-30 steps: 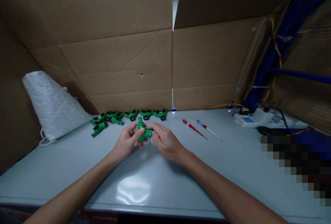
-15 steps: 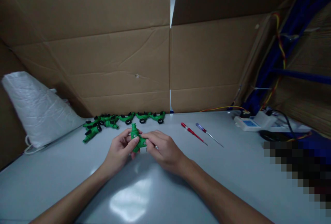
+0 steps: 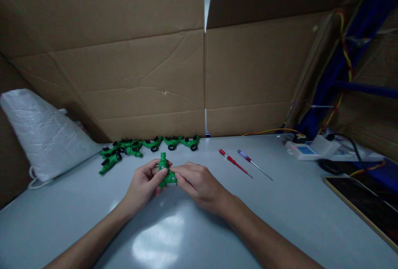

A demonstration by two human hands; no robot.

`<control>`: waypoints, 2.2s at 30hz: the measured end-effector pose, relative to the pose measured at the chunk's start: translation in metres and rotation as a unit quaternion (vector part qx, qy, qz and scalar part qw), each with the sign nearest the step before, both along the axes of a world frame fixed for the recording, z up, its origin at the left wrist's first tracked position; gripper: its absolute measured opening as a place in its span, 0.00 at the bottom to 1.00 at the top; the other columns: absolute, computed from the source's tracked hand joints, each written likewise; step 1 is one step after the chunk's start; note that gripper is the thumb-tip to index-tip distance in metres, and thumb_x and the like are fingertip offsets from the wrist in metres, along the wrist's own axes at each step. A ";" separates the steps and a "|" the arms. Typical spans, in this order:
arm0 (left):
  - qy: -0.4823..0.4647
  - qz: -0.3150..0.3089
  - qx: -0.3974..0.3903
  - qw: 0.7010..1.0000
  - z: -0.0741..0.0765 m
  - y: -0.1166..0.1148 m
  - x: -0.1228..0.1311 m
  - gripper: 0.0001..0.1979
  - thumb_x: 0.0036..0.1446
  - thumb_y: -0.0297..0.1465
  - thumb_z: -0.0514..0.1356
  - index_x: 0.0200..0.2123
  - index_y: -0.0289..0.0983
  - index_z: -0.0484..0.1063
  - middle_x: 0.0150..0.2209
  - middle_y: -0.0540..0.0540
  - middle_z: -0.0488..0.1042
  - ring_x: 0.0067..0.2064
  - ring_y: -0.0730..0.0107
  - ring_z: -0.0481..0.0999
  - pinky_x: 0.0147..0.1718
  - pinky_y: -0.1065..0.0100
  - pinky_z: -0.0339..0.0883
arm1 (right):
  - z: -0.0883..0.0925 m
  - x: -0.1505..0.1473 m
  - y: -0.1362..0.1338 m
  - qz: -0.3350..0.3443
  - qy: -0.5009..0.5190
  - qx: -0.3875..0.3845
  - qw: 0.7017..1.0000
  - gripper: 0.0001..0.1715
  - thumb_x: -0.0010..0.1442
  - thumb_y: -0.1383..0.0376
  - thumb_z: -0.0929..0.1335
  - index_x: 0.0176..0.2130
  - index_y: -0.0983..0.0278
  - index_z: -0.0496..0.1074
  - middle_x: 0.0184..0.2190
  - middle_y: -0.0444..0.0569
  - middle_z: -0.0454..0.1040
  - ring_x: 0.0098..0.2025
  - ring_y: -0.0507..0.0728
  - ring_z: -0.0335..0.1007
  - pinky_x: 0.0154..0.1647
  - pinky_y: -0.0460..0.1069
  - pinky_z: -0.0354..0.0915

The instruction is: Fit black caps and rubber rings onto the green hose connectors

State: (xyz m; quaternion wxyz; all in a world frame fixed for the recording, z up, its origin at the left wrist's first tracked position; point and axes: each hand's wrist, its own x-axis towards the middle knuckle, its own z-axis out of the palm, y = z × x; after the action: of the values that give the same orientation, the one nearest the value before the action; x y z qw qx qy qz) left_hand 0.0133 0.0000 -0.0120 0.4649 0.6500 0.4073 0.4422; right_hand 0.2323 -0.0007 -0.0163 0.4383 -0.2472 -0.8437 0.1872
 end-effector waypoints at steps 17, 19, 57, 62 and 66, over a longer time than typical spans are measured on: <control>-0.005 0.003 0.004 1.000 -0.002 0.003 -0.003 0.23 0.64 0.47 0.65 0.50 0.33 0.77 0.23 0.52 0.72 0.19 0.76 0.67 0.17 0.76 0.60 | -0.002 -0.006 -0.003 0.004 0.086 -0.181 0.980 0.17 0.76 0.60 0.61 0.49 0.60 0.78 0.35 0.46 0.79 0.34 0.54 0.76 0.38 0.49 0.70; -0.008 0.012 0.012 1.000 -0.001 0.003 -0.002 0.23 0.64 0.47 0.65 0.50 0.33 0.77 0.24 0.51 0.73 0.19 0.76 0.67 0.17 0.76 0.60 | -0.003 -0.008 -0.004 0.006 0.116 -0.205 0.972 0.14 0.76 0.59 0.62 0.50 0.60 0.74 0.39 0.47 0.79 0.35 0.54 0.76 0.38 0.49 0.71; 0.013 0.164 0.073 0.984 -0.008 0.027 -0.013 0.25 0.61 0.53 0.64 0.39 0.35 0.75 0.22 0.55 0.63 0.21 0.76 0.62 0.19 0.75 0.56 | -0.029 0.000 0.024 -0.205 -0.031 0.024 0.978 0.10 0.77 0.65 0.61 0.42 0.59 0.68 0.38 0.49 0.75 0.42 0.61 0.71 0.46 0.53 0.65; -0.021 0.179 0.054 0.982 -0.010 0.035 -0.019 0.29 0.60 0.58 0.62 0.38 0.35 0.74 0.20 0.55 0.64 0.18 0.77 0.62 0.17 0.75 0.55 | -0.035 0.002 0.029 -0.208 -0.045 0.025 0.977 0.07 0.74 0.68 0.63 0.43 0.59 0.70 0.40 0.49 0.76 0.44 0.62 0.69 0.48 0.55 0.64; -0.036 0.175 0.049 0.983 -0.015 0.041 -0.023 0.32 0.59 0.60 0.61 0.41 0.34 0.75 0.20 0.54 0.67 0.17 0.76 0.63 0.16 0.75 0.54 | -0.038 0.001 0.030 -0.192 -0.055 0.030 0.979 0.07 0.73 0.70 0.64 0.42 0.60 0.70 0.41 0.49 0.77 0.45 0.62 0.69 0.50 0.56 0.64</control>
State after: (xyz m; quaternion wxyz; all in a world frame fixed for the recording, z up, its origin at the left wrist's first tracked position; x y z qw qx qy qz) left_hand -0.0096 0.0411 -0.0273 0.3625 0.5743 0.4758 0.5589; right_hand 0.2329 0.0289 -0.0542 0.4263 -0.4011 -0.8086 0.0607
